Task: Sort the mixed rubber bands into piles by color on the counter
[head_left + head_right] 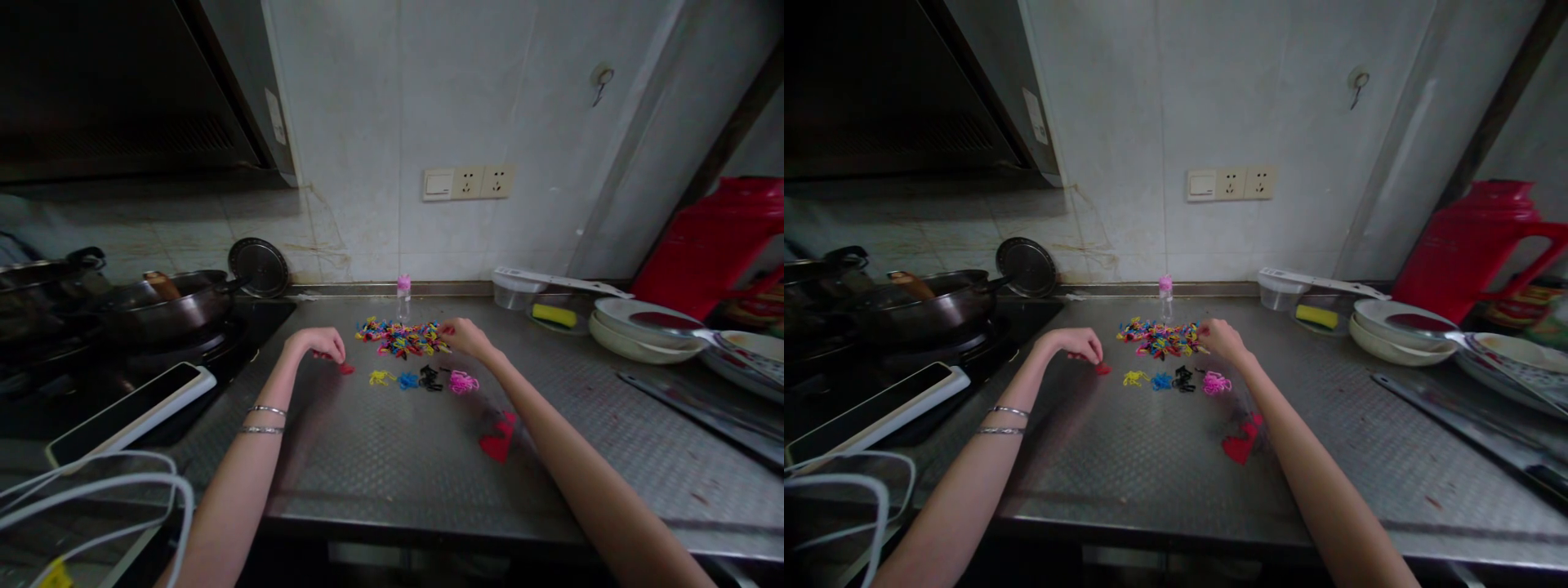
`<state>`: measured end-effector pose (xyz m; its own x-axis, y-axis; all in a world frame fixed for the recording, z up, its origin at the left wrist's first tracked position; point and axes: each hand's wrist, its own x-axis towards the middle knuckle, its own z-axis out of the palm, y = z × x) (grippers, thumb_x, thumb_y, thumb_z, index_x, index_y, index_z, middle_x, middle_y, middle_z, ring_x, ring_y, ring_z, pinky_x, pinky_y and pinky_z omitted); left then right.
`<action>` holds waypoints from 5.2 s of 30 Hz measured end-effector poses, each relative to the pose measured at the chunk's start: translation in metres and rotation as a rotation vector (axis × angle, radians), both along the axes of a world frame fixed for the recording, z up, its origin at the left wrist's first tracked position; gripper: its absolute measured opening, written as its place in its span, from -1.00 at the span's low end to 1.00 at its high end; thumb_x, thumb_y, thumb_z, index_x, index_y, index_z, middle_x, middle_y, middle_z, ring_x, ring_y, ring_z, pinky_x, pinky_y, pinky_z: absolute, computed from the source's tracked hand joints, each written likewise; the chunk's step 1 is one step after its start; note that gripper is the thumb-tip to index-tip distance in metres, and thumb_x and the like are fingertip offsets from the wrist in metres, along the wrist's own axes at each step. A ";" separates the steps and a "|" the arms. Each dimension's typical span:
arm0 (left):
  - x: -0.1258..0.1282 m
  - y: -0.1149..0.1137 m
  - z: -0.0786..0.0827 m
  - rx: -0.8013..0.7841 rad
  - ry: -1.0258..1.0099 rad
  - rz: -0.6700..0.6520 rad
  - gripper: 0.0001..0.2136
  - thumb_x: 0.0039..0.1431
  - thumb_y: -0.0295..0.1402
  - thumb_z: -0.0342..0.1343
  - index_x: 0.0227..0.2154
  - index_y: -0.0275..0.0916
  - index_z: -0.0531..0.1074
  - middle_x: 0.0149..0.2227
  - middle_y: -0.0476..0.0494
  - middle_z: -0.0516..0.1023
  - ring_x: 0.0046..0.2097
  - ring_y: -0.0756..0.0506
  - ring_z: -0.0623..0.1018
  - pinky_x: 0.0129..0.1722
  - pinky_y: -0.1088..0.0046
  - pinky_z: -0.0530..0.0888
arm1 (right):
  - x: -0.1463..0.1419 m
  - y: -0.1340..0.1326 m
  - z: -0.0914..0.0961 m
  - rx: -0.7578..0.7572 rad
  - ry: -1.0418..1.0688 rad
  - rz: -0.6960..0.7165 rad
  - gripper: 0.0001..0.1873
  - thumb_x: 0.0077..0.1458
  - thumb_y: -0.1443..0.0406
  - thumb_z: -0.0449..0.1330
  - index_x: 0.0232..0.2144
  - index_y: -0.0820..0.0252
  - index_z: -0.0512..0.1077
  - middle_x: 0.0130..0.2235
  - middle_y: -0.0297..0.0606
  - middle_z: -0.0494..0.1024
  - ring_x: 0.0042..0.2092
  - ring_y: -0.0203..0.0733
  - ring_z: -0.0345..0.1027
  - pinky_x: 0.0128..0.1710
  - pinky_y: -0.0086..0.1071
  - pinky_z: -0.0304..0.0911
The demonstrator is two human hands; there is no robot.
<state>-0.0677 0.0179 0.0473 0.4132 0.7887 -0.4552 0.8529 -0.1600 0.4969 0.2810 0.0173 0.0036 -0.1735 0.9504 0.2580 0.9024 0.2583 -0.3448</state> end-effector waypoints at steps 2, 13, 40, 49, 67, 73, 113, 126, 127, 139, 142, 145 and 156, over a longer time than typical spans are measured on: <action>0.001 0.002 -0.001 0.096 -0.037 0.028 -0.78 -0.29 -0.31 0.17 -0.50 -0.28 0.52 -0.75 0.04 0.29 -0.66 0.08 0.19 -0.65 0.56 0.09 | 0.006 0.001 0.003 -0.039 0.015 0.068 -0.74 -0.13 0.33 0.07 -0.36 0.20 0.51 -0.38 -0.24 0.53 -0.36 -0.27 0.35 -0.42 -0.54 0.13; 0.051 -0.003 -0.010 0.221 -0.129 -0.243 -0.73 -0.20 -0.29 0.14 -0.38 -0.30 0.51 -0.59 0.02 0.41 -0.54 0.06 0.28 -0.53 0.58 0.15 | 0.007 -0.017 0.017 -0.653 -0.081 0.354 -0.75 -0.30 0.25 0.17 -0.48 0.27 0.48 -0.59 -0.35 0.36 -0.57 -0.41 0.14 -0.66 -0.59 0.01; 0.088 -0.016 -0.026 0.178 -0.152 -0.364 -0.89 -0.20 -0.43 0.16 -0.51 -0.31 0.51 -0.60 0.01 0.43 -0.55 0.08 0.32 -0.52 0.59 0.19 | -0.013 -0.020 0.008 -0.451 -0.187 0.303 -0.88 -0.30 0.34 0.09 -0.63 0.30 0.40 -0.63 -0.35 0.31 -0.56 -0.38 0.12 -0.61 -0.52 0.01; 0.072 -0.009 -0.018 0.164 -0.278 -0.285 -0.79 -0.11 -0.29 0.11 -0.42 -0.30 0.52 -0.51 -0.04 0.48 -0.49 0.06 0.34 -0.46 0.58 0.22 | 0.000 -0.012 0.009 -0.314 0.039 0.398 -0.77 -0.20 0.30 0.04 -0.53 0.29 0.47 -0.56 -0.37 0.38 -0.52 -0.39 0.15 -0.54 -0.54 0.03; 0.074 0.017 -0.013 0.490 -0.253 -0.172 -0.68 -0.02 -0.19 -0.01 -0.40 -0.36 0.49 -0.55 -0.05 0.44 -0.55 0.06 0.31 -0.53 0.58 0.17 | 0.030 0.007 -0.013 -0.229 -0.003 0.203 -0.78 -0.17 0.23 0.14 -0.48 0.24 0.50 -0.52 -0.33 0.46 -0.47 -0.34 0.25 -0.49 -0.53 0.07; 0.084 0.038 -0.017 0.541 -0.304 -0.166 -0.71 -0.03 -0.26 -0.02 -0.40 -0.37 0.49 -0.52 -0.08 0.47 -0.52 0.05 0.34 -0.50 0.58 0.21 | 0.031 0.004 -0.008 -0.224 0.029 0.263 -0.77 -0.15 0.26 0.11 -0.50 0.31 0.50 -0.55 -0.32 0.44 -0.49 -0.36 0.21 -0.49 -0.53 0.06; 0.060 0.018 -0.045 0.482 -0.212 -0.127 -0.83 -0.11 -0.37 0.05 -0.53 -0.34 0.49 -0.56 -0.05 0.45 -0.47 0.02 0.37 -0.47 0.57 0.22 | 0.035 -0.004 -0.001 -0.574 0.187 0.314 -0.71 -0.21 0.24 0.11 -0.40 0.27 0.47 -0.51 -0.32 0.42 -0.53 -0.40 0.22 -0.63 -0.58 0.12; 0.064 0.018 -0.049 0.444 -0.257 -0.037 -0.76 -0.15 -0.27 0.11 -0.49 -0.37 0.50 -0.56 -0.07 0.46 -0.50 0.02 0.37 -0.50 0.57 0.23 | 0.034 -0.002 -0.003 -0.488 0.160 0.327 -0.70 -0.19 0.26 0.06 -0.41 0.31 0.46 -0.50 -0.28 0.45 -0.52 -0.35 0.25 -0.66 -0.58 0.10; 0.064 0.019 -0.050 0.446 -0.267 -0.040 -0.77 -0.15 -0.28 0.11 -0.50 -0.37 0.50 -0.56 -0.07 0.46 -0.50 0.03 0.36 -0.50 0.57 0.23 | 0.034 -0.001 -0.004 -0.489 0.160 0.330 -0.70 -0.19 0.25 0.06 -0.42 0.31 0.46 -0.51 -0.28 0.45 -0.52 -0.35 0.25 -0.66 -0.58 0.10; 0.060 0.022 -0.050 0.463 -0.307 -0.057 -0.81 -0.13 -0.33 0.08 -0.54 -0.37 0.51 -0.60 -0.04 0.43 -0.54 0.05 0.31 -0.52 0.56 0.19 | 0.035 0.003 -0.011 -0.499 0.168 0.320 -0.71 -0.19 0.20 0.10 -0.43 0.29 0.47 -0.54 -0.31 0.45 -0.57 -0.38 0.22 -0.64 -0.55 0.13; 0.059 0.022 -0.049 0.450 -0.324 -0.066 -0.81 -0.14 -0.35 0.07 -0.54 -0.38 0.51 -0.60 -0.04 0.43 -0.54 0.05 0.31 -0.52 0.57 0.19 | 0.036 0.004 -0.012 -0.504 0.173 0.320 -0.71 -0.18 0.22 0.10 -0.43 0.30 0.47 -0.54 -0.31 0.44 -0.57 -0.38 0.22 -0.64 -0.56 0.13; 0.058 0.021 -0.048 0.440 -0.333 -0.060 -0.81 -0.15 -0.37 0.06 -0.53 -0.39 0.51 -0.60 -0.04 0.43 -0.54 0.05 0.31 -0.53 0.57 0.20 | 0.036 0.004 -0.011 -0.507 0.172 0.317 -0.72 -0.17 0.23 0.09 -0.43 0.30 0.47 -0.56 -0.31 0.42 -0.57 -0.39 0.22 -0.64 -0.57 0.13; 0.058 0.022 -0.051 0.391 -0.317 -0.069 -0.77 -0.18 -0.25 0.14 -0.54 -0.35 0.49 -0.60 -0.04 0.42 -0.54 0.05 0.33 -0.54 0.57 0.19 | 0.034 0.001 -0.009 -0.518 0.203 0.308 -0.73 -0.19 0.23 0.11 -0.44 0.30 0.47 -0.56 -0.31 0.42 -0.57 -0.39 0.22 -0.64 -0.56 0.13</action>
